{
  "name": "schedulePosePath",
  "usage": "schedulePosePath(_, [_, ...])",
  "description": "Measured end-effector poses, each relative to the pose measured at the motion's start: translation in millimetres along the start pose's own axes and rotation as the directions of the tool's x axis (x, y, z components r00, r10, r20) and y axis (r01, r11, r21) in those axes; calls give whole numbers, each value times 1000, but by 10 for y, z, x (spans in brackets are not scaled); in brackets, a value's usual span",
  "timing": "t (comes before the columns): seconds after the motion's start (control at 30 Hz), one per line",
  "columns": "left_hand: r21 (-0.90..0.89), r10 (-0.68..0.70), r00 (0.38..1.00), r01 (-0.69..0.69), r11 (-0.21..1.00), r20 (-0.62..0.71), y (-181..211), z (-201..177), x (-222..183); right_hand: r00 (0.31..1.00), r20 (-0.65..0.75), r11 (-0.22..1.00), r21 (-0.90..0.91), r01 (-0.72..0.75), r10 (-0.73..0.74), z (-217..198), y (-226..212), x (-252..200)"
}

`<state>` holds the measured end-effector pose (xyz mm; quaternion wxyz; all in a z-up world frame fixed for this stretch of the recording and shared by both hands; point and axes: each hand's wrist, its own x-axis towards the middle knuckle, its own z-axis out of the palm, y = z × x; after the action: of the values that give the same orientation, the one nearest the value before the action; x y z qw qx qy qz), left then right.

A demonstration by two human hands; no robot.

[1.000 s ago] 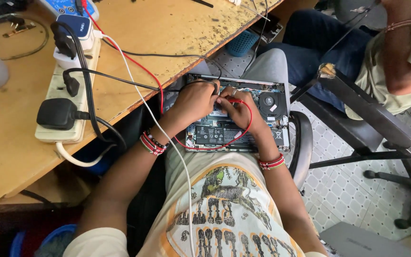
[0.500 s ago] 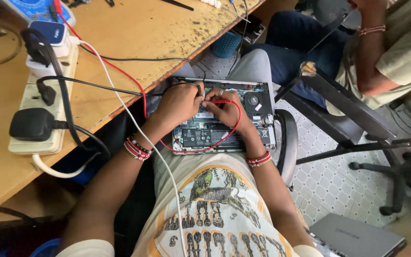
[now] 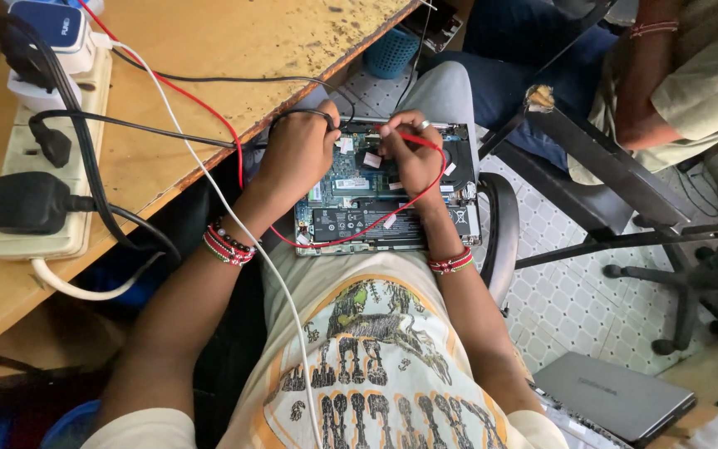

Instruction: Using a multimeter to test electrical components on a laptop motherboard for diagnostic purposes.

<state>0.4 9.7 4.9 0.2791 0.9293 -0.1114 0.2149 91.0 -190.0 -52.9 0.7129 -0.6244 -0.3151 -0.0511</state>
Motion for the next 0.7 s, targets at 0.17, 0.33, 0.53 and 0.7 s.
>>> schedulePosePath(0.17, [-64, -9, 1000, 9, 998, 1, -20, 25, -21, 993, -117, 1000, 24, -16, 19, -83, 74, 1])
schedulePosePath(0.33, [-45, 6, 1000, -6, 999, -3, -11, 0, 5, 998, -59, 999, -27, -25, 24, 41, -148, -13])
schedulePosePath(0.53, [-63, -3, 1000, 2, 998, -14, -4, 7, 27, 999, 40, 994, -105, 33, -29, 109, -161, -23])
schedulePosePath(0.7, [-41, -11, 1000, 11, 999, 21, -2, 11, 13, 986, 150, 983, -155, 95, -72, 92, -146, -16])
